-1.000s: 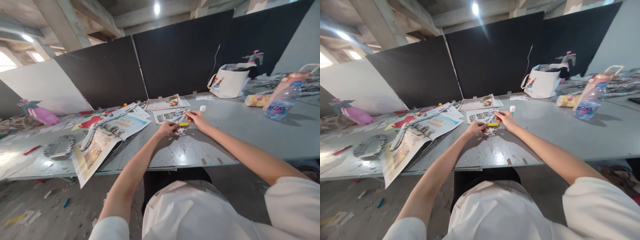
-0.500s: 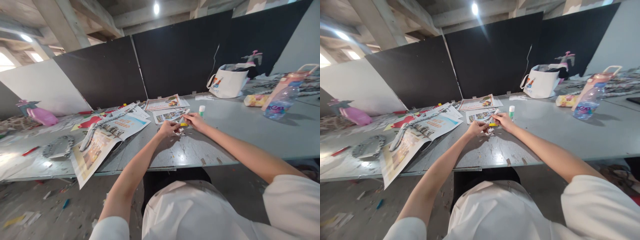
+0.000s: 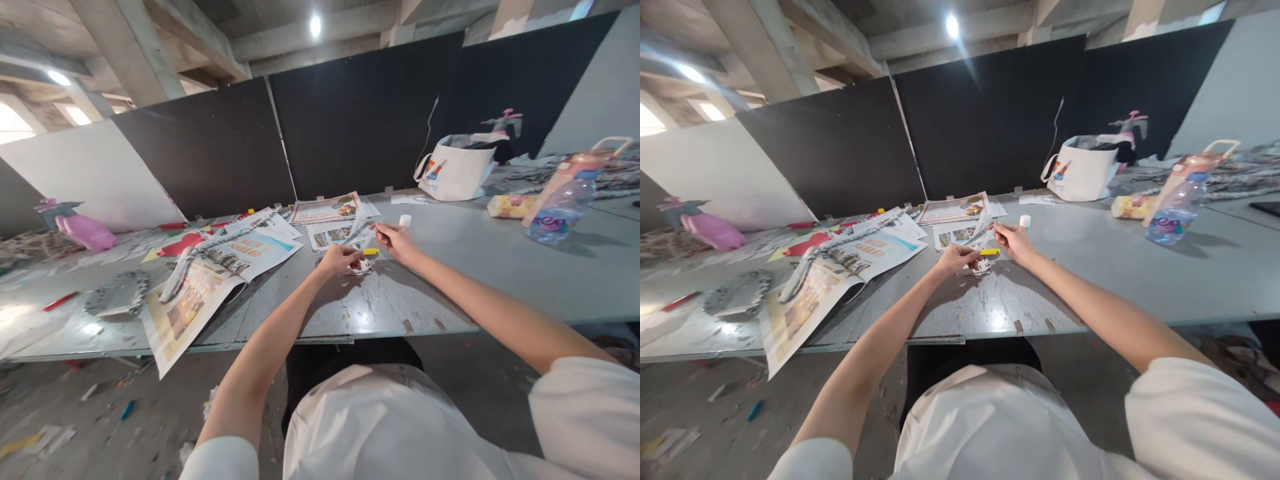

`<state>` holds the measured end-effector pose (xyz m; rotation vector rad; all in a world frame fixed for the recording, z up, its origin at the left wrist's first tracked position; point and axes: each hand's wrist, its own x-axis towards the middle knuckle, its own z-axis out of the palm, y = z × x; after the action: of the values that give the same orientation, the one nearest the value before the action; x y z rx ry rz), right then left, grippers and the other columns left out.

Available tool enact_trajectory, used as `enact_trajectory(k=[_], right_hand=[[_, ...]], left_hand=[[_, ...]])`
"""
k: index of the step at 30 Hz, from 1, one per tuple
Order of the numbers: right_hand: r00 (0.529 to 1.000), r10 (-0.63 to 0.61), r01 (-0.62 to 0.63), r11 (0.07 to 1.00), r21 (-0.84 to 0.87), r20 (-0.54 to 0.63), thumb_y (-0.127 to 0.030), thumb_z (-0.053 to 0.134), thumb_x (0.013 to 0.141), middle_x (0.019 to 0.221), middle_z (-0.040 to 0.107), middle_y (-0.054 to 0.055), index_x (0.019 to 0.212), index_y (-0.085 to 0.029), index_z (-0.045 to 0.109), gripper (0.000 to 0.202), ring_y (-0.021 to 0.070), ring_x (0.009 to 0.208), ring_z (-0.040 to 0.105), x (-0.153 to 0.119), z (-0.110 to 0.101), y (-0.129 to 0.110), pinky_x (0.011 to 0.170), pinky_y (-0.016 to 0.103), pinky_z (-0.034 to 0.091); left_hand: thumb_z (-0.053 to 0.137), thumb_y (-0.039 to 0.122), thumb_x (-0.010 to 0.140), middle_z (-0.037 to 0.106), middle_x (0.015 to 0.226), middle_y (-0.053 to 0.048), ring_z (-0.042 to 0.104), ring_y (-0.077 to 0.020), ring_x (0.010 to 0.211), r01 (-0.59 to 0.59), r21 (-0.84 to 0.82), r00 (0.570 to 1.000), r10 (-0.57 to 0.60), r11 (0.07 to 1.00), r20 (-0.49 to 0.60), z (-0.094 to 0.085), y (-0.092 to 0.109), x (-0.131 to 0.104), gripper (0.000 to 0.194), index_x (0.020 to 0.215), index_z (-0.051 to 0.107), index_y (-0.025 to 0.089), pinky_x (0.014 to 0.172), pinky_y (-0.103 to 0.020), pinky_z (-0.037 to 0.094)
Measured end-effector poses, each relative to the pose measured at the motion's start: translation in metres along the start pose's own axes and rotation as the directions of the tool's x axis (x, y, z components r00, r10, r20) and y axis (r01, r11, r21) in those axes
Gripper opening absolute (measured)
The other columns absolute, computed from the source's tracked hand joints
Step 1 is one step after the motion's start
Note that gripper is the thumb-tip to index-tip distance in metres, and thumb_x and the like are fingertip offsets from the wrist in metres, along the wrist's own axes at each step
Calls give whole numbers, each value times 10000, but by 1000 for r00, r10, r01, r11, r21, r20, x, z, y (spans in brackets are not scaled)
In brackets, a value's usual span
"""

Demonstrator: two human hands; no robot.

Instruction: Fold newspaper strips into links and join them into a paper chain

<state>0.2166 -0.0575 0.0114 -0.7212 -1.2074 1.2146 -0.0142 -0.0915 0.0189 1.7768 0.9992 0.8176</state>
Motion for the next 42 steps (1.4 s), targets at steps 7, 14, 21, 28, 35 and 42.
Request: enact_trajectory(k=[7, 14, 21, 28, 35, 42], right_hand=[[985, 63, -31, 981, -192, 163, -775, 872, 823, 609, 517, -26, 812, -223, 770, 562, 146, 580, 432, -17, 17, 14, 574, 334, 350], [977, -66, 154, 877, -455, 203, -685, 727, 976, 603, 570, -13, 1091, -230, 889, 496, 202, 616, 521, -19, 14, 16, 654, 356, 441], [922, -174, 352, 752, -558, 347, -369, 627, 1013, 1188, 868, 68, 1265, -297, 900, 378, 300, 975, 773, -23, 13, 19, 911, 430, 591], [899, -212, 419, 677, -605, 384, -293, 589, 1023, 1212, 876, 77, 1286, -288, 884, 395, 307, 1026, 811, -21, 12, 27, 987, 457, 610], [930, -203, 359, 685, -634, 307, -313, 606, 1012, 1270, 863, 94, 1313, -273, 861, 396, 345, 1151, 791, -18, 14, 30, 1033, 478, 590], [952, -154, 294, 704, -647, 265, -486, 603, 1027, 905, 813, 64, 1044, -243, 816, 324, 275, 827, 703, -19, 16, 23, 805, 387, 524]], left_hand=[[821, 643, 939, 761, 727, -78, 700, -165, 668, 37, 40, 999, -36, 999, -23, -4, 2, -3, 522, 821, 819, 135, 698, -293, 548], [849, 631, 923, 736, 682, -72, 688, -162, 657, 102, -21, 994, -102, 995, -27, -1, 5, -3, 512, 836, 798, 129, 686, -293, 546], [876, 501, 911, 726, 698, -71, 660, -130, 618, 167, -193, 986, -164, 967, 32, 1, -8, -3, 408, 797, 728, 138, 666, -273, 540], [803, 591, 930, 743, 716, -87, 708, -158, 663, 196, -314, 980, -178, 929, 86, 2, -14, -1, 456, 831, 719, 154, 713, -281, 569], [904, 651, 858, 700, 699, -35, 665, -124, 627, 165, -293, 986, -156, 942, 53, 4, -12, 1, 541, 908, 724, 143, 677, -266, 540], [876, 626, 893, 679, 697, -36, 635, -121, 623, 117, -266, 992, -125, 957, -11, 0, -11, -1, 515, 844, 682, 151, 654, -258, 527]])
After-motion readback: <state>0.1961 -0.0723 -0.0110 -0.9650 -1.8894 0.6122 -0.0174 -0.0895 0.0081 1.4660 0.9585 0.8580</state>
